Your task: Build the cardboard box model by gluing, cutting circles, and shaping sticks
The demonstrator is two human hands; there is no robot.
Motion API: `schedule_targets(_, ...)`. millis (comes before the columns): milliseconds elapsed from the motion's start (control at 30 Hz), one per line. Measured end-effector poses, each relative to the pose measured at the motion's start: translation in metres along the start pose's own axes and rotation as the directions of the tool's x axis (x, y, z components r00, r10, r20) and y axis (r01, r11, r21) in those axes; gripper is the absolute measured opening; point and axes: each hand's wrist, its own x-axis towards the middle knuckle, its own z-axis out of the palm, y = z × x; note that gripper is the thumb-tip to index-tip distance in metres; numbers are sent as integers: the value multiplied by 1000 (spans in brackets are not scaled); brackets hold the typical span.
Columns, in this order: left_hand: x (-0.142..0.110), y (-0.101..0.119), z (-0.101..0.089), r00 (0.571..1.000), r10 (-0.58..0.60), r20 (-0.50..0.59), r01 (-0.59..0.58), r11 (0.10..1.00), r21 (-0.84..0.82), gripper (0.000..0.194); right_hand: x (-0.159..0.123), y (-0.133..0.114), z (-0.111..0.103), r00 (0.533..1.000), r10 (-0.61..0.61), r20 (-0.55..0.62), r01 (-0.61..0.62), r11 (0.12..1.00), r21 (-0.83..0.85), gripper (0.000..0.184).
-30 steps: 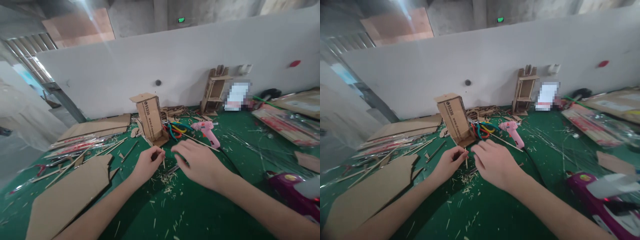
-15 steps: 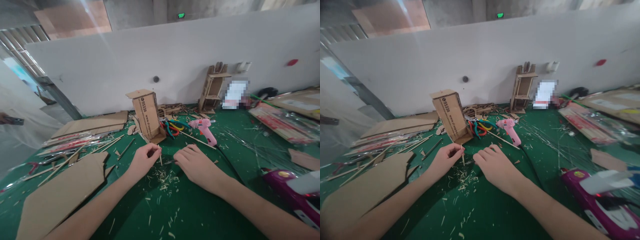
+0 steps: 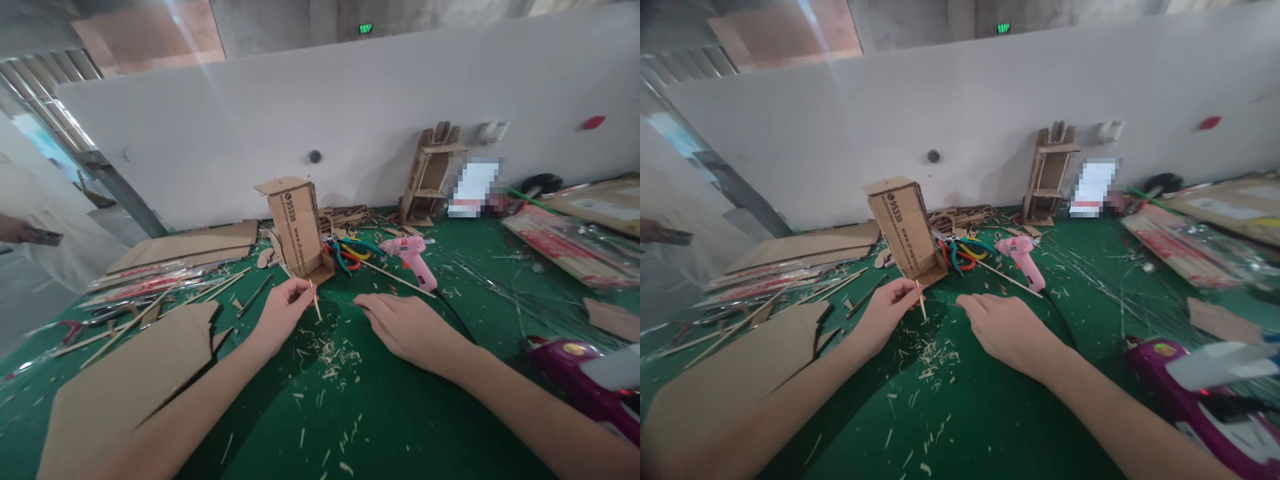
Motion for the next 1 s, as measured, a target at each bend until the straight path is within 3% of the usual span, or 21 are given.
schedule_targets(133, -2, 2, 0, 999, 5, 33, -6, 1000, 20, 27, 4, -4, 1, 999, -34, 28, 35, 999, -19, 22)
schedule_targets(367, -5, 6, 3, 986, 31, 165, -40, 998, 46, 24, 12, -14, 6, 996, -65, -54, 58, 990, -131, 15)
schedule_targets(500, -5, 7, 3, 985, 40, 167, -50, 997, 56, 24, 14, -18, 6, 994, -63, -84, 46, 982, -184, 19)
schedule_targets(800, -3, 7, 1, 985, 50, 166, -68, 992, 102, 24, 18, -24, 15, 988, -103, -116, 67, 959, -277, 8)
schedule_targets(1000, -3, 3, 3, 987, 55, 153, -70, 993, 94, 25, 20, -30, 7, 1000, 2, 17, 1, 980, -197, 9)
